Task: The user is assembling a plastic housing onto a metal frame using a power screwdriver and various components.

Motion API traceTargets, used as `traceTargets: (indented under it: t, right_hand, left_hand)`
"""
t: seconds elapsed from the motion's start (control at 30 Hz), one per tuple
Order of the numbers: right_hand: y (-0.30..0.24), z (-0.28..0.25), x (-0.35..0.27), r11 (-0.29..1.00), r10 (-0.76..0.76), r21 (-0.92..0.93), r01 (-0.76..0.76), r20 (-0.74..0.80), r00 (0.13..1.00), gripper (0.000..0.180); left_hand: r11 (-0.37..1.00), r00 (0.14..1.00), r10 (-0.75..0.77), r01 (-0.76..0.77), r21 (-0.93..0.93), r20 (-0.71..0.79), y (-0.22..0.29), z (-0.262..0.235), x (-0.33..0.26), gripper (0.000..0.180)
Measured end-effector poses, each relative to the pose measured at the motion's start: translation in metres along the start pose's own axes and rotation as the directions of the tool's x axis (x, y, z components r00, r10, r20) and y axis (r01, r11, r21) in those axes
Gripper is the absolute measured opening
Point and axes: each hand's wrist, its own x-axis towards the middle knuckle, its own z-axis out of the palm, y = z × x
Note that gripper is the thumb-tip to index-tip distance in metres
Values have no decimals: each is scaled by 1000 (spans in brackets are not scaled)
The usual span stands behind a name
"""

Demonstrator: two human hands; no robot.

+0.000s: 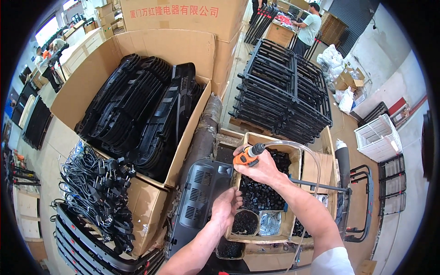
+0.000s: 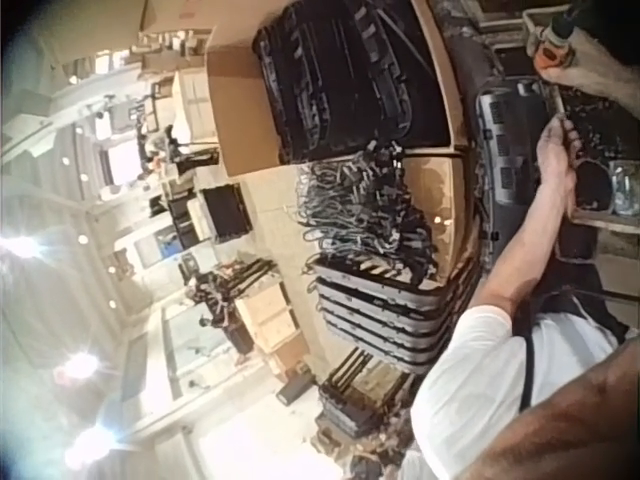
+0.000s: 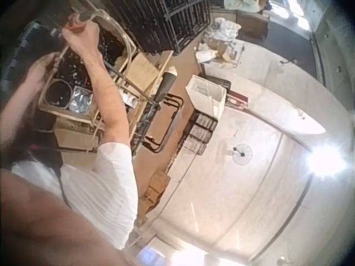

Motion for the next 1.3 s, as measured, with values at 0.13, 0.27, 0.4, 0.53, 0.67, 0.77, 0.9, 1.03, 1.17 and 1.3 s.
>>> traceTargets:
  t: [0.13,0.27,0.4,0.53,0.67,0.77,0.9,1.03,1.17,1.3]
  right_hand:
    - [3,2,0,1000,17,3,-17,-6,1000,34]
    - [6,4,0,999,2,41,-2,-10,1000,33]
    - [1,5,0,994,103,31,-103,18,995,35]
    - [-4,6,-11,955,71,294,-48,-67,995,49]
    - [-23,3,-23,921,33,388,-18,-31,999,50]
    - [-25,7,-23,910,7,415,6,-28,1000,51]
    - [-30,8,-17,912,-9,409,14,-14,1000,51]
    - [-31,21,-1,913,-46,404,60,-45,998,52]
    - [-19,28,17,909,-33,412,58,-67,997,52]
    - [-17,39,33,933,-43,356,55,-39,998,51]
  left_hand:
    - [998,998,46,-47,-40,-32,7,8,11,30]
    - [995,997,59,-62,-72,-55,12,14,20,30]
    - [986,999,34,-29,-164,25,13,8,39,26]
    - [949,1000,-2,-1,-315,-7,20,14,49,26]
    - [840,999,-19,-3,-543,-34,33,23,53,23]
    - [787,1000,3,9,-617,17,42,23,56,23]
    - [821,993,6,64,-568,119,47,16,55,24]
    - [840,995,75,-31,-541,60,48,19,55,25]
    - [946,990,115,-85,-314,80,51,30,26,23]
    - [975,994,45,-23,-221,97,43,12,5,28]
